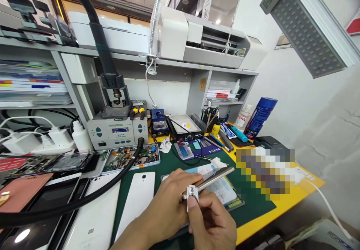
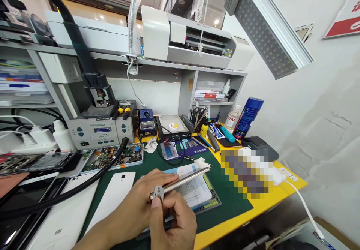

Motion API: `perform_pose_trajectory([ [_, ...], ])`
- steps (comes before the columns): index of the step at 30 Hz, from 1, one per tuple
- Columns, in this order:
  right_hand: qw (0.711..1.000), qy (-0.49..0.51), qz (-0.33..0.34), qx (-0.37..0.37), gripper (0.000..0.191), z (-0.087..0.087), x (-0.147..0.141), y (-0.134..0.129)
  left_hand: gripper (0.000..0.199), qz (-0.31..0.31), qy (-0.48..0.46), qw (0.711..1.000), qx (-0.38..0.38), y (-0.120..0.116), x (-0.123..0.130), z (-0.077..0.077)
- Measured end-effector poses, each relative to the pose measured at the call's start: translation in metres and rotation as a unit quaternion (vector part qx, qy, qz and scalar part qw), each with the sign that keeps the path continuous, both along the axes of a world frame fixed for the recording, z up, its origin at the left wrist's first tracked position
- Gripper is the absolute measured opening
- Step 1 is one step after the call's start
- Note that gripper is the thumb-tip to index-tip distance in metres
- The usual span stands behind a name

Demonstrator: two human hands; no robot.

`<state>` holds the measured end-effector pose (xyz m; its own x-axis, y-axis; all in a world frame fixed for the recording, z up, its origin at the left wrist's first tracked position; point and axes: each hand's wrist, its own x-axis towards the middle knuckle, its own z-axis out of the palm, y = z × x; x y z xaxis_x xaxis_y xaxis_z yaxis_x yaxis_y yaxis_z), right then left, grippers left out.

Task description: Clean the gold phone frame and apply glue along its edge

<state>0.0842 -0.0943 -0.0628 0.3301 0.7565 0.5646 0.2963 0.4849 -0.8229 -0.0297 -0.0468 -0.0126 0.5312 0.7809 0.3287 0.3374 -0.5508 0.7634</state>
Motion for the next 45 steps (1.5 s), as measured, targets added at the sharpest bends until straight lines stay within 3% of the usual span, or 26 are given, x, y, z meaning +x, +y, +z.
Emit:
perform_pose_trajectory([
  [10, 1.000, 0.007, 0.009, -0.011, 0.033, 0.002, -0.003, -0.001, 0.042, -0.001, -0.008, 1.000, -0.001, -0.002, -0.001, 0.001],
  [15, 0.999, 0.030, -0.020, -0.012, 0.035, 0.000, -0.008, -0.002, 0.041, -0.001, -0.007, 1.000, -0.005, -0.003, 0.000, 0.005],
  [18, 1.000, 0.016, -0.012, -0.005, 0.035, 0.000, -0.005, -0.002, 0.032, -0.002, 0.000, 1.000, -0.002, -0.003, 0.000, 0.007],
  [22, 0.999, -0.029, 0.018, 0.021, 0.029, 0.000, 0.005, 0.000, 0.037, -0.006, -0.006, 1.000, 0.007, -0.002, 0.000, 0.008],
  [27, 0.997, -0.064, 0.008, 0.048, 0.026, 0.003, 0.010, 0.000, 0.027, -0.006, -0.004, 1.000, 0.013, -0.003, 0.000, 0.007],
  [37, 0.997, -0.073, 0.016, 0.030, 0.026, 0.003, 0.015, -0.003, 0.033, 0.005, -0.007, 1.000, 0.013, -0.003, 0.000, 0.006],
  [45, 0.997, -0.077, 0.018, 0.016, 0.029, 0.008, 0.014, -0.003, 0.024, 0.006, -0.011, 1.000, 0.004, -0.003, 0.000, 0.007],
])
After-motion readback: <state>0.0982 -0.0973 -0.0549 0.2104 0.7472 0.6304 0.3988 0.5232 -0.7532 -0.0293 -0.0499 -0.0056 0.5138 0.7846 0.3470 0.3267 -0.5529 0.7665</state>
